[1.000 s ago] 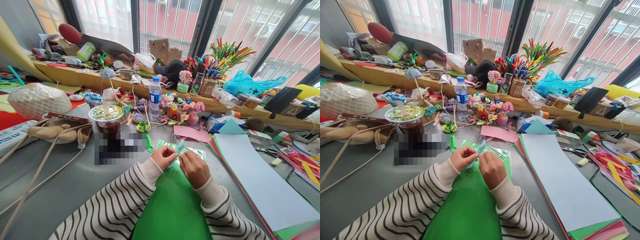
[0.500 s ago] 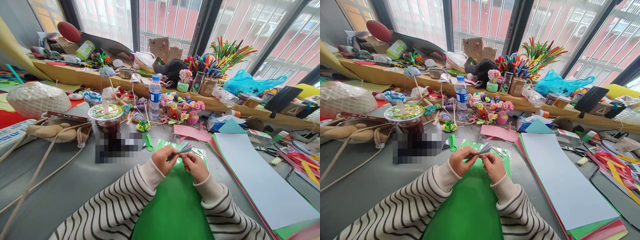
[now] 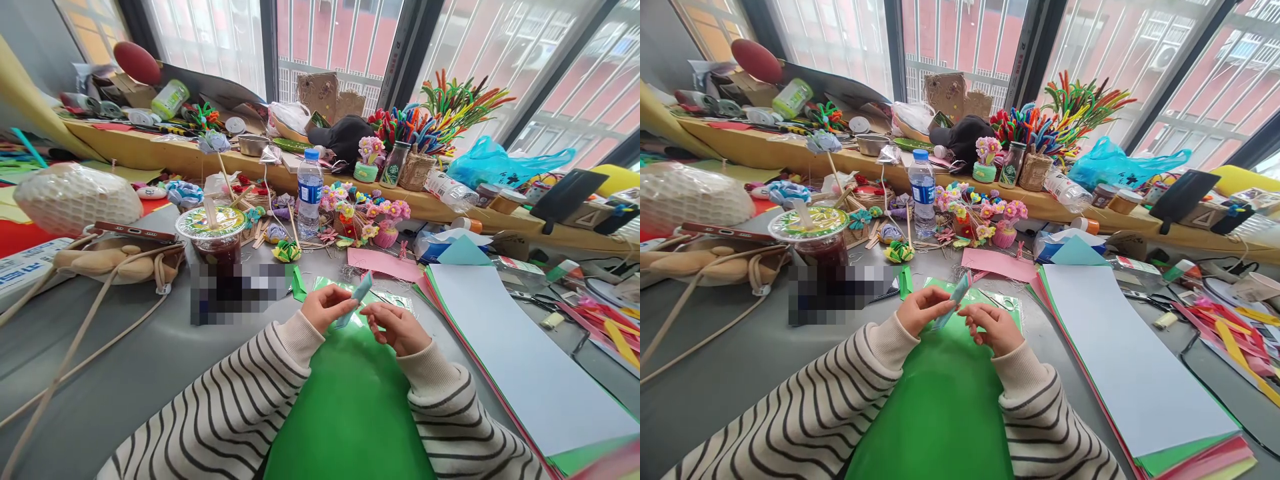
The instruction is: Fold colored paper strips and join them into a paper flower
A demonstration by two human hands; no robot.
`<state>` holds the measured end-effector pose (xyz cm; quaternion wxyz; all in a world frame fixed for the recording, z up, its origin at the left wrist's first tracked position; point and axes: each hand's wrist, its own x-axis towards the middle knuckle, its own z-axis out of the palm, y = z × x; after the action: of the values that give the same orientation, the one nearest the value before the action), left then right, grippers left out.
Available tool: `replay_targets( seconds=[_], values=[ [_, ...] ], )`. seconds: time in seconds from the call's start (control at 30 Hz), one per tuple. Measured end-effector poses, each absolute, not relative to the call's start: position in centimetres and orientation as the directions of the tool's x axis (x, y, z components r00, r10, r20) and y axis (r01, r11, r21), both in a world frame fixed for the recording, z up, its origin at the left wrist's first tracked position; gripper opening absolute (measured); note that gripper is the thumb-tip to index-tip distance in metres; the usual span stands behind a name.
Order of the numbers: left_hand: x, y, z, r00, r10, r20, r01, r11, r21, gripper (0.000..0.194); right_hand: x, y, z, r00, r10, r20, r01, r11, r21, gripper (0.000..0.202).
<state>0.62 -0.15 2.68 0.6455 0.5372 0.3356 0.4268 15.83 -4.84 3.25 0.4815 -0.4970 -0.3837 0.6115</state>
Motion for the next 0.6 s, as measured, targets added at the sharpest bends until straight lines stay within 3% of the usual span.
replay_targets(
  seconds=[0.13, 0.23, 0.6],
  values=[
    [0.9, 0.0, 2.7, 0.502, 0.849, -0.167, -0.332, 0.367, 0.869, 0.039, 16.1, -4.9, 3.3, 0.049, 0.986, -0.162, -0.192, -0.150, -0.970, 0.032],
    [1.1, -0.2, 2.7, 0.559, 0.789, -0.256, -0.347, 0.502, 0.792, 0.041, 15.9, -4.8, 3.1, 0.094, 0.986, -0.135, -0.162, -0.119, -0.980, 0.033],
    [1.1, -0.9, 3.0, 0.655, 0.680, -0.330, -0.297, 0.633, 0.715, 0.034, 15.0, -4.9, 2.9, 0.058, 0.994, -0.088, -0.150, -0.079, -0.986, 0.026]
  ],
)
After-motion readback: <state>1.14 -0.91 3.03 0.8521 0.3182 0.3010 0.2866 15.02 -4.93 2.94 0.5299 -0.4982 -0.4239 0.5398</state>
